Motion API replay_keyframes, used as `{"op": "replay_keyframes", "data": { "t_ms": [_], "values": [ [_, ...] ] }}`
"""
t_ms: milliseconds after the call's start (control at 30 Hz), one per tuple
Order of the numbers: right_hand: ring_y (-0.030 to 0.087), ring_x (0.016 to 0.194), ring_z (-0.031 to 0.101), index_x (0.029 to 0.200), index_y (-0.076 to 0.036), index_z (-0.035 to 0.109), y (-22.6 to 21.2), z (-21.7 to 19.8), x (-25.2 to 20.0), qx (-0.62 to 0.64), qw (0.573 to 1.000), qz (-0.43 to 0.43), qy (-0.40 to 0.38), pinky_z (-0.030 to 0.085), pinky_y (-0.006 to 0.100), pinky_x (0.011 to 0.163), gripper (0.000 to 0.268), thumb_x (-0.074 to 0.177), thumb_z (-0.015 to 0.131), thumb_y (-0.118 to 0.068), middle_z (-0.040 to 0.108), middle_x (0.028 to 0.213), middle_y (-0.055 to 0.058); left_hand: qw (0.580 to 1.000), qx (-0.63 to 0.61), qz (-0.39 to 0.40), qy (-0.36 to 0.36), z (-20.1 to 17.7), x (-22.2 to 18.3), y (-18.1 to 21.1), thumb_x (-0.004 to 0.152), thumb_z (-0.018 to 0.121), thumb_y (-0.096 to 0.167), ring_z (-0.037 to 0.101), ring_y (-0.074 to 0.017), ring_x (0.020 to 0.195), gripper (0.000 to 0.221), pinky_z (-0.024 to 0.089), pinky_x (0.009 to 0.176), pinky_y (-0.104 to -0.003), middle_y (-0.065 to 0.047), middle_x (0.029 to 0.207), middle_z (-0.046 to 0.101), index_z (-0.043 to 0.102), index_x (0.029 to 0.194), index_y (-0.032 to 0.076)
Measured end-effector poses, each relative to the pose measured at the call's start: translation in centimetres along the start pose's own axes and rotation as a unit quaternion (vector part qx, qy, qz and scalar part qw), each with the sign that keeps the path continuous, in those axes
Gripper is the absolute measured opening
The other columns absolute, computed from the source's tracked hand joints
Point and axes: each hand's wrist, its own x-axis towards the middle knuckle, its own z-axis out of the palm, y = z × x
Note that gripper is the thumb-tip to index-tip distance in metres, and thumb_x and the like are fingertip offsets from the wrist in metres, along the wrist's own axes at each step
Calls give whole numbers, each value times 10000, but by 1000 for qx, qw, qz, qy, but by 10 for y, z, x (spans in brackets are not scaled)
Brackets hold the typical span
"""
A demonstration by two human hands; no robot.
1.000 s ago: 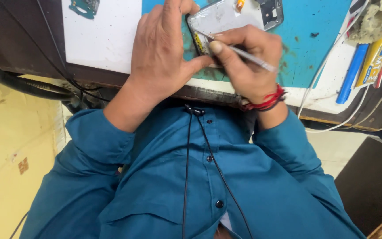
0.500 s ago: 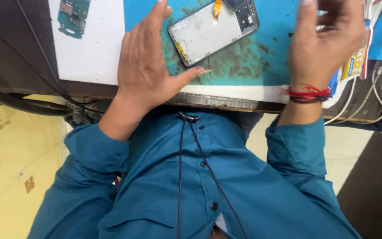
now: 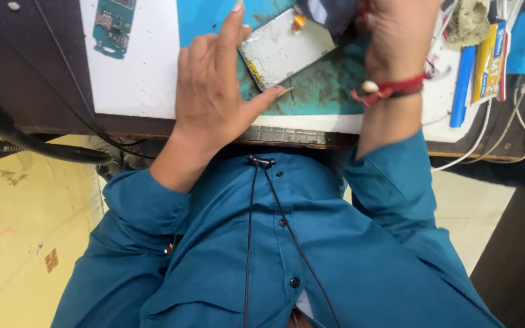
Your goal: The person disassembles a smartphone, removes the screen and internal components, cleans the frame with a cloth, and applies adhesive along the edges. The person uses tweezers and a cloth to handle small parts and wipe surfaces.
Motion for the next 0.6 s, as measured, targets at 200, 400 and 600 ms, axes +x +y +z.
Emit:
{"op": "replay_keyframes", "data": {
  "t_ms": [200,400,600],
  "values": [
    [80,764,614,1066,-7,723,-3,-9,-26,-42,998,-45,2,429,230,675,59,1081,735,-63,717,946,41,998,-48,5,42,5,0,2,868,1007,343,558,-220,1138,995,417,1005,-363,-75,1340,609,287,1499,70],
    [150,948,712,1185,-27,651,-14,5,-47,134,990,12,-33,568,297,844,111,1110,680,-104,736,1097,69,990,-90,49,101,10,0,5,927,1029,247,522,-222,1046,869,442,927,-303,-93,1445,583,349,1454,118],
    [175,1003,739,1198,-40,656,-28,30,-36,152,979,69,-114,612,345,848,144,1092,644,-136,740,1125,67,978,-76,101,164,7,0,-2,891,1019,286,512,-232,1187,824,445,988,-314,-100,1473,544,350,1356,163]
  ]
}}
